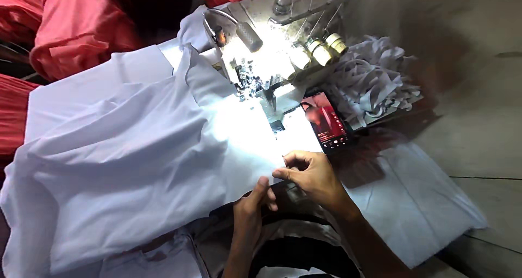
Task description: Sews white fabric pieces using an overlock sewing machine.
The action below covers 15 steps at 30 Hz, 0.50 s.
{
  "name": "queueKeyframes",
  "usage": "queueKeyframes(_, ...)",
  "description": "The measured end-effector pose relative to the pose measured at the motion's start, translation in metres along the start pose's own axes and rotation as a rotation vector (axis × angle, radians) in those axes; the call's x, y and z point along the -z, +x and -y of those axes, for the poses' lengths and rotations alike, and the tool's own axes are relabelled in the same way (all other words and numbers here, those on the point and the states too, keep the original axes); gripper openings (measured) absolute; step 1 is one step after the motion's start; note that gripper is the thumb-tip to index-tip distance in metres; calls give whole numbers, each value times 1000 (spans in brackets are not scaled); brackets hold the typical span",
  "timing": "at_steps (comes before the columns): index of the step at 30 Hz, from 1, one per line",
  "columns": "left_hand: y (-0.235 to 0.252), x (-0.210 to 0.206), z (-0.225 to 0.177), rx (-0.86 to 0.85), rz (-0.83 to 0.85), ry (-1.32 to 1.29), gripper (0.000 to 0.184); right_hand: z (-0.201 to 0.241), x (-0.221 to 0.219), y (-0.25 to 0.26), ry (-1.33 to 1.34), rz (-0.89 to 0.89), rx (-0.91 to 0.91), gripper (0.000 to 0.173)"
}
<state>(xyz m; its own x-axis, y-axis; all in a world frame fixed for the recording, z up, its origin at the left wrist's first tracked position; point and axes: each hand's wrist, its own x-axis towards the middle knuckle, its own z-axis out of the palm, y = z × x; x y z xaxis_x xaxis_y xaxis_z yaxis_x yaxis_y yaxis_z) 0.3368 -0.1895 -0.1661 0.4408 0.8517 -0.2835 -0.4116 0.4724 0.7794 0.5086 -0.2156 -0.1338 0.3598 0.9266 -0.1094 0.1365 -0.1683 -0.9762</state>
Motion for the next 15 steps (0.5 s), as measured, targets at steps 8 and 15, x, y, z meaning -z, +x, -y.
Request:
queueKeyframes(8, 5, -7, 9, -206, -34, 21, 15, -3, -1, -1, -10, -26, -4, 22)
queueKeyframes(15, 4, -4, 7, -184, 33, 67, 22, -3, -1, -3, -19, -34, -11, 21)
